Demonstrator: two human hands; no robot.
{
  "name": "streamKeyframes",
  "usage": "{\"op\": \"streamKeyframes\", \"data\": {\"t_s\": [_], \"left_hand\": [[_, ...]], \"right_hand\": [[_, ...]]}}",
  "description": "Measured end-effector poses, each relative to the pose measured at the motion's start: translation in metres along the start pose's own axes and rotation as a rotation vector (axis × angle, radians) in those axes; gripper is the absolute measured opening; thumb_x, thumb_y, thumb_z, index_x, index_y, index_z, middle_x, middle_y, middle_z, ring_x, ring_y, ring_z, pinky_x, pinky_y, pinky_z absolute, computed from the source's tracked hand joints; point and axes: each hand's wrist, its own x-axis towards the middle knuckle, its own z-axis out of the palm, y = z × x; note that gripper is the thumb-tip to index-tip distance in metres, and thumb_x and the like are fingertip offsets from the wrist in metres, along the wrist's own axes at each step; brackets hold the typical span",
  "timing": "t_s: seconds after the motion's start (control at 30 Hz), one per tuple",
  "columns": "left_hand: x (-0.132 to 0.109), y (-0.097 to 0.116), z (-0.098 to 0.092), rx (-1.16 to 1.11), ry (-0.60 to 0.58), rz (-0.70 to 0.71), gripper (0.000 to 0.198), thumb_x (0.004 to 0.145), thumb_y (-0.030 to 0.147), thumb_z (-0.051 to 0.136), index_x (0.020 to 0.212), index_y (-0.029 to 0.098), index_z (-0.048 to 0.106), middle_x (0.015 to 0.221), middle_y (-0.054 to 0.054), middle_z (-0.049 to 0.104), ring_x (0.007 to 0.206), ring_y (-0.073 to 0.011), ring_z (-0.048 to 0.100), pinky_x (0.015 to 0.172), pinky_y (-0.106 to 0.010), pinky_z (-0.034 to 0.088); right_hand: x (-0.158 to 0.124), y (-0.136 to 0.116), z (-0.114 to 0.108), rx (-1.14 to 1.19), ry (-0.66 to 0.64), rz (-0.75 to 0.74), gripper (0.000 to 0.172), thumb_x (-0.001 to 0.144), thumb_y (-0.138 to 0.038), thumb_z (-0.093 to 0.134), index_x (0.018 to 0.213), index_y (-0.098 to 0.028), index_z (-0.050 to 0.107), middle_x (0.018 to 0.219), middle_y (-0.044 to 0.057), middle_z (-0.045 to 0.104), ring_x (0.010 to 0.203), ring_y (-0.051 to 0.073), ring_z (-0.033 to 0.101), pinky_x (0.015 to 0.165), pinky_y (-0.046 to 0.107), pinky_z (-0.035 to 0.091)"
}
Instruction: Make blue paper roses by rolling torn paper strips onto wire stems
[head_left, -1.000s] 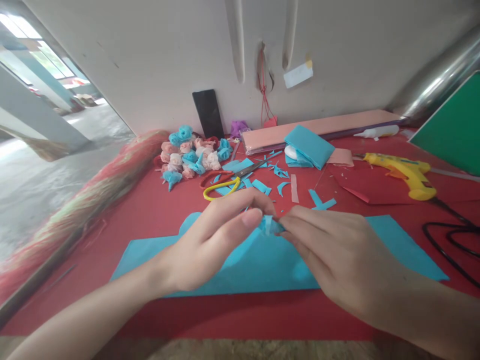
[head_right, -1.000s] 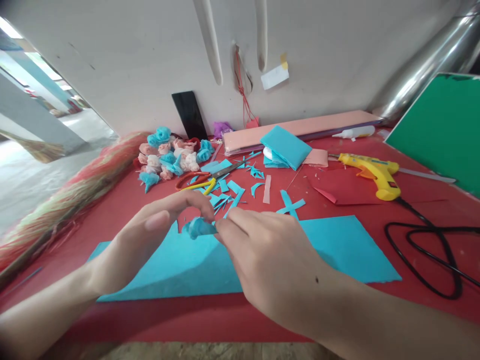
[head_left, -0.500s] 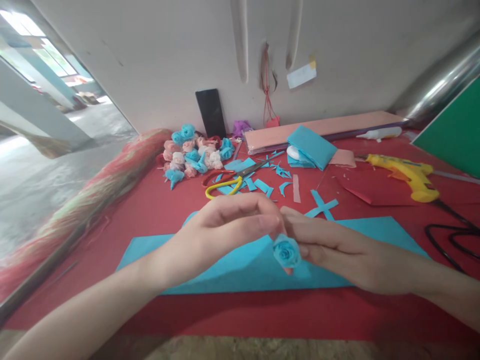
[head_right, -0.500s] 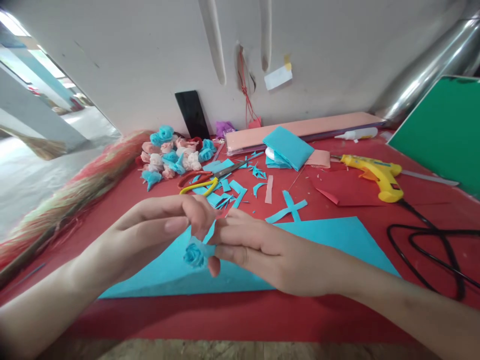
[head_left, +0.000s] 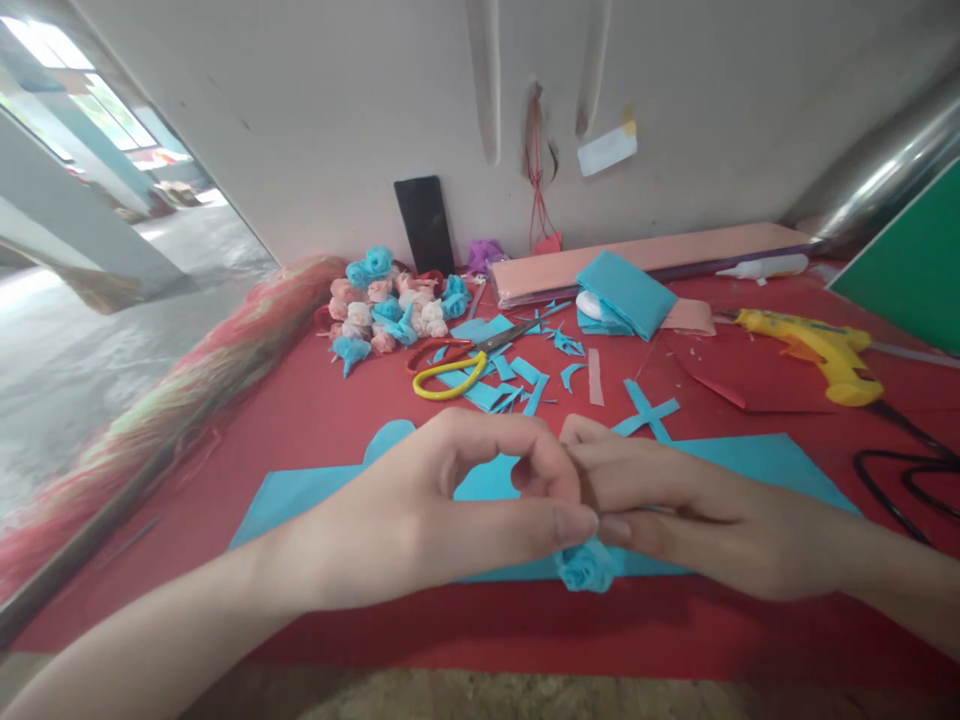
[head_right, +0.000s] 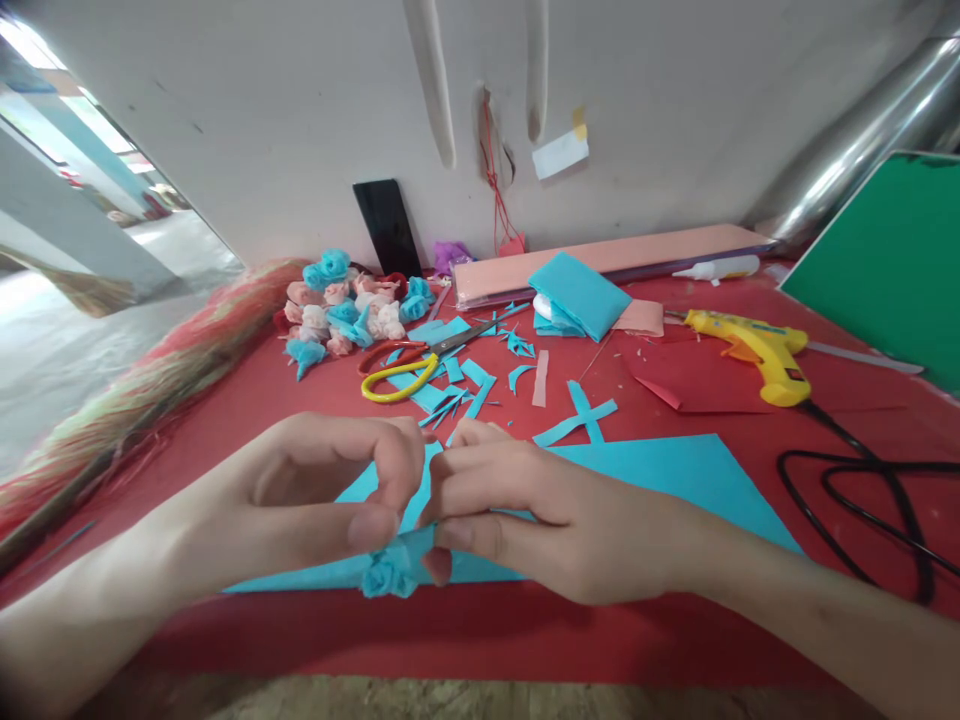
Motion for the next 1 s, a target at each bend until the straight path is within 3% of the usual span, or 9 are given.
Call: {"op": "streamKeyframes", "data": {"t_s": [0.17,0.43,0.67,0.83,1.0], "left_hand": [[0.000,0.000,0.002,0.070,0.011,-0.056,0.017,0.086,0.026,0.059,0.072,0.017,0.055,0.073,0.002,0.056,0.074,-0.0133,0.055,0.067,-0.024,0.043],[0.001,-0.004,0.005,0.196,0.047,-0.016,0.016,0.084,0.025,0.060,0.071,0.018,0.057,0.068,0.005,0.055,0.065,-0.0085,0.048,0.062,-0.018,0.041],[-0.001,0.000,0.007,0.306,0.176,0.161,0.012,0.082,0.022,0.064,0.072,0.018,0.058,0.069,0.004,0.056,0.067,-0.0089,0.052,0.065,-0.020,0.044],[-0.004,0.005,0.004,0.298,0.087,0.236,0.010,0.081,0.016,0.065,0.072,0.018,0.062,0.074,0.003,0.062,0.072,-0.0095,0.058,0.072,-0.020,0.048],[-0.003,0.008,0.002,0.353,0.065,0.236,0.010,0.078,0.013,0.068,0.070,0.017,0.063,0.070,0.003,0.062,0.068,-0.0091,0.058,0.068,-0.020,0.048]], "right_hand": [[0.001,-0.004,-0.001,-0.038,-0.002,-0.013,0.021,0.094,-0.014,0.047,0.081,-0.021,0.062,0.083,-0.003,0.067,0.084,0.013,0.059,0.089,0.029,0.046],[0.002,-0.006,0.000,-0.114,0.019,-0.069,0.024,0.095,-0.015,0.045,0.081,-0.019,0.064,0.087,0.000,0.069,0.084,0.013,0.060,0.091,0.029,0.046],[0.001,-0.009,-0.002,-0.110,0.040,-0.050,0.024,0.092,-0.011,0.049,0.075,-0.020,0.062,0.081,-0.003,0.069,0.079,0.012,0.063,0.090,0.029,0.048],[0.001,-0.008,-0.003,-0.039,-0.007,-0.044,0.023,0.094,-0.014,0.046,0.079,-0.020,0.062,0.086,-0.002,0.070,0.085,0.013,0.065,0.095,0.031,0.045],[0.001,-0.006,-0.005,-0.025,-0.029,-0.020,0.024,0.095,-0.017,0.045,0.082,-0.021,0.065,0.085,-0.001,0.071,0.085,0.014,0.065,0.097,0.032,0.044]]}}
